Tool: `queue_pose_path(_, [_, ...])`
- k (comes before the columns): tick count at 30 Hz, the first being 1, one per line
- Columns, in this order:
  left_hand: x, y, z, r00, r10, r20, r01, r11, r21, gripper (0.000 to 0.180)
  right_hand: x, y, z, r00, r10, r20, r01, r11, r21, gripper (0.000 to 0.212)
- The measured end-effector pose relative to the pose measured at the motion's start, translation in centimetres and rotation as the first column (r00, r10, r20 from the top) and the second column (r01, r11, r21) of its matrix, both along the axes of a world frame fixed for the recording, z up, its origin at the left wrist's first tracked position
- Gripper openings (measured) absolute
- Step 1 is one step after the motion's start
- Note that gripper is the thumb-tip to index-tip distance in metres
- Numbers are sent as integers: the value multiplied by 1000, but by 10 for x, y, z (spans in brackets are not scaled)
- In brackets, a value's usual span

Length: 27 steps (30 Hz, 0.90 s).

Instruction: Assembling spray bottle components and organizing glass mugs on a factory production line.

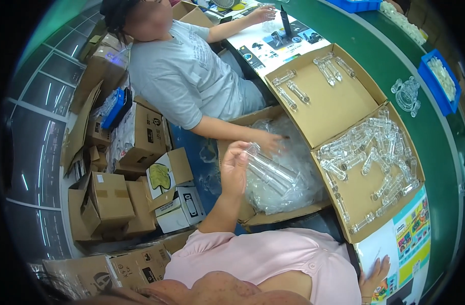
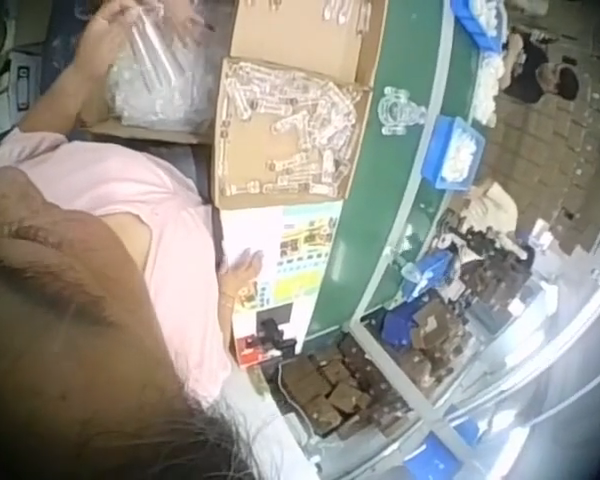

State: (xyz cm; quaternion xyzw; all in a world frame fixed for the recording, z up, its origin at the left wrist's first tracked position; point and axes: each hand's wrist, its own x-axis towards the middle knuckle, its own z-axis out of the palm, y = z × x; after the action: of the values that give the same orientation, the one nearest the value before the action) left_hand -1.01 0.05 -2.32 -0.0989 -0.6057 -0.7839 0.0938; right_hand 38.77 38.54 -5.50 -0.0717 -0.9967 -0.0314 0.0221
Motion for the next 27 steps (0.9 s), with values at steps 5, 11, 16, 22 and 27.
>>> queue_pose_path(5, [32,19,-25,838,-389,383,144,834,533,17,-90,-37,52,849,-424,-314,231,833,-502,62])
queue_pose_path(11, [91,66,-50,316,-750,581,253,657,710,20,-183,-78,76,857,326,-400,-515,591,-621,79])
queue_pose_path(16, [107,89,-59,131,-804,580,374,582,722,22,-246,-118,88,870,485,-89,-367,515,-775,76])
queue_pose_path(22, [122,94,-107,584,-774,247,803,594,-38,25,-244,-128,54,818,568,-95,-394,432,-811,61])
queue_pose_path(27, [63,84,-127,869,-368,331,493,703,-513,32,-207,-102,44,980,194,40,-4,223,-975,44])
